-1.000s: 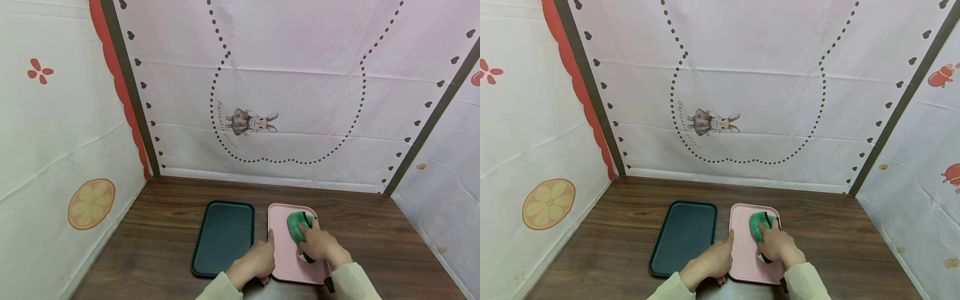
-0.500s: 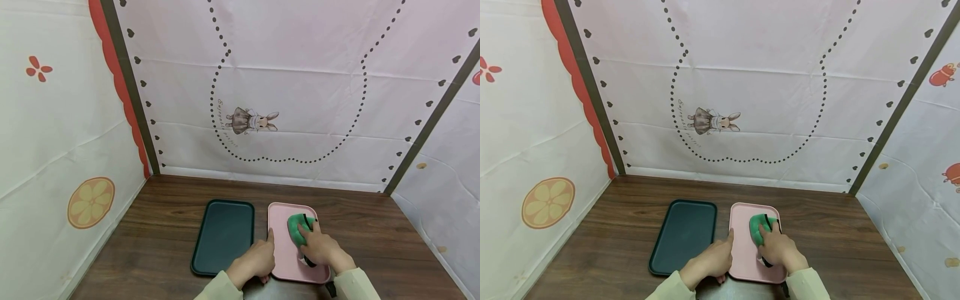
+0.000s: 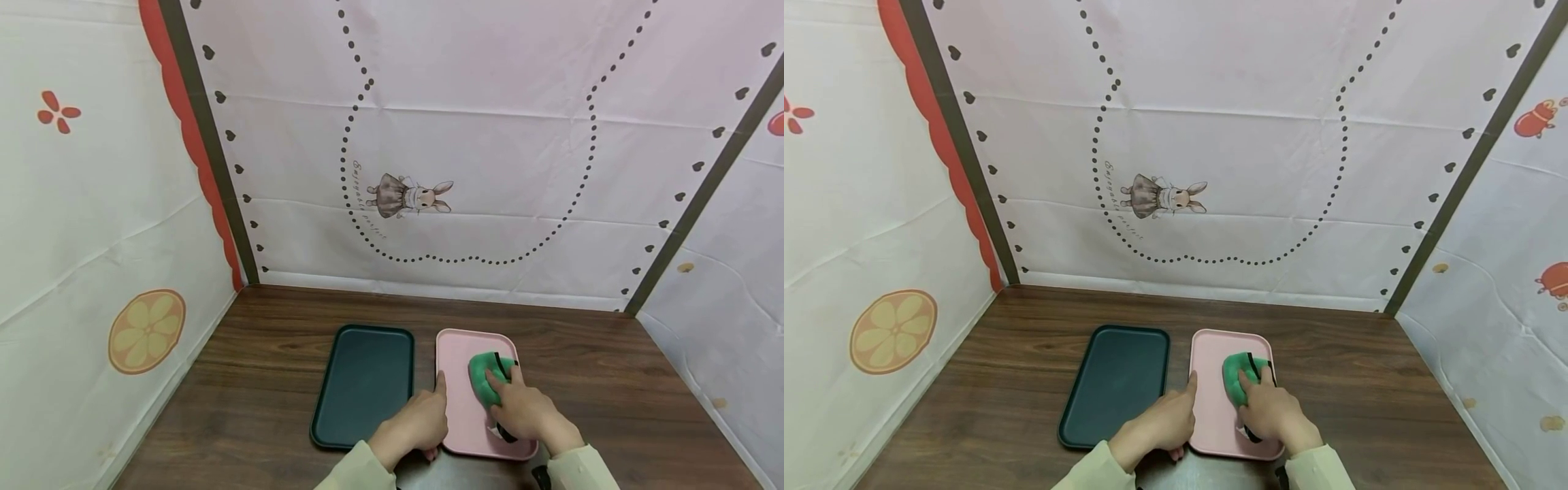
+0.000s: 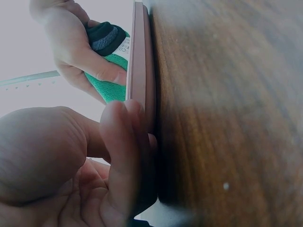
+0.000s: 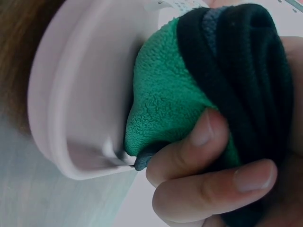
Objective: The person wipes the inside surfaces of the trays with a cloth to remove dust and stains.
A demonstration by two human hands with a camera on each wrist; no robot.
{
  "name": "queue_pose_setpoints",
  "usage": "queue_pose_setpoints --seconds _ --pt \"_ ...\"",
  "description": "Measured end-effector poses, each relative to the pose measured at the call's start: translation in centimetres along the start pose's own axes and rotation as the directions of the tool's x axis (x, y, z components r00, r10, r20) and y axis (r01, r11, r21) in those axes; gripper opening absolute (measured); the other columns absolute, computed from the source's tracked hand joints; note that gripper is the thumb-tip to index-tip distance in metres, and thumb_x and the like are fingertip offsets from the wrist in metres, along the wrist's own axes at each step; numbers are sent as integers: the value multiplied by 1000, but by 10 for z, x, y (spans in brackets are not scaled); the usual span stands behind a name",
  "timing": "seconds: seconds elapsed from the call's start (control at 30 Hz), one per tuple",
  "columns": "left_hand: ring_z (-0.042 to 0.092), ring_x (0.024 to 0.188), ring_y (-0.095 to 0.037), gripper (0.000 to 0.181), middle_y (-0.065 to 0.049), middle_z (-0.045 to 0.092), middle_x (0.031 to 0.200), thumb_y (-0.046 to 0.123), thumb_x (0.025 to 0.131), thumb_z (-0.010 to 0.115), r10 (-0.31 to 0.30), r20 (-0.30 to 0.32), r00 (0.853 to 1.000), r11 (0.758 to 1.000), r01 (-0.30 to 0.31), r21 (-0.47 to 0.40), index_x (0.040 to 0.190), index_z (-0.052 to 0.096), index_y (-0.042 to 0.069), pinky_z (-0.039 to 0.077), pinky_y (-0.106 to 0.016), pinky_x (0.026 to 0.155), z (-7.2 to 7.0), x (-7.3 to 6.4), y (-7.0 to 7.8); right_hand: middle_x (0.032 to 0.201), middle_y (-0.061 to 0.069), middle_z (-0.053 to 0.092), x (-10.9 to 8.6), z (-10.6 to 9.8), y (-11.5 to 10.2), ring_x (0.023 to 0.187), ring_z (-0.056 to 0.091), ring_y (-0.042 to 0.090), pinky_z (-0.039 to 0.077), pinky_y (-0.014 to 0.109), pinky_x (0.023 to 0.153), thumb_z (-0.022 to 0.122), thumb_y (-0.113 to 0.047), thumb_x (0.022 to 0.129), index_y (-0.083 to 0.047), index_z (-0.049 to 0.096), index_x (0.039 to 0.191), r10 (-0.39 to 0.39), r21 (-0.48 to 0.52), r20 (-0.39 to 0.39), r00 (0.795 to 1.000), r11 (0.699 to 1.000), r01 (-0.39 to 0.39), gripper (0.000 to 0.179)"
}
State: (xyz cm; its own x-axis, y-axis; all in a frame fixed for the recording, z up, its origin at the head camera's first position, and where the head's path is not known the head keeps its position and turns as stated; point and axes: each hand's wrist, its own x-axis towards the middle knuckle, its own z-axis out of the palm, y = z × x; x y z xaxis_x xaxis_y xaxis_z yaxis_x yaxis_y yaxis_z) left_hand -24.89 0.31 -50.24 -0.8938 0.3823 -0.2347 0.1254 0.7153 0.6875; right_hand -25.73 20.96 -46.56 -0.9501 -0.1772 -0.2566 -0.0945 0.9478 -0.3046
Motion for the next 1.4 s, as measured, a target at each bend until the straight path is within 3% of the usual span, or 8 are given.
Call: queue_pose_setpoints --seconds 0.73,1.4 --pt "54 33 -10 79 -8 59 60 0 98 55 7 -3 1000 1000 -7 -5 165 13 0 49 -28 37 0 0 0 142 26 40 -14 6 -1 66 59 29 47 44 57 70 -24 94 -15 47 157 0 6 -7 1000 1000 0 68" --pt "53 32 -10 79 -8 60 59 0 99 55 6 8 1000 1000 -6 -16 166 12 0 48 -28 36 1 1 -2 139 24 45 -30 9 -3 77 65 34 53 55 65 75 -24 89 -14 55 151 -25 -15 -16 1000 1000 24 67"
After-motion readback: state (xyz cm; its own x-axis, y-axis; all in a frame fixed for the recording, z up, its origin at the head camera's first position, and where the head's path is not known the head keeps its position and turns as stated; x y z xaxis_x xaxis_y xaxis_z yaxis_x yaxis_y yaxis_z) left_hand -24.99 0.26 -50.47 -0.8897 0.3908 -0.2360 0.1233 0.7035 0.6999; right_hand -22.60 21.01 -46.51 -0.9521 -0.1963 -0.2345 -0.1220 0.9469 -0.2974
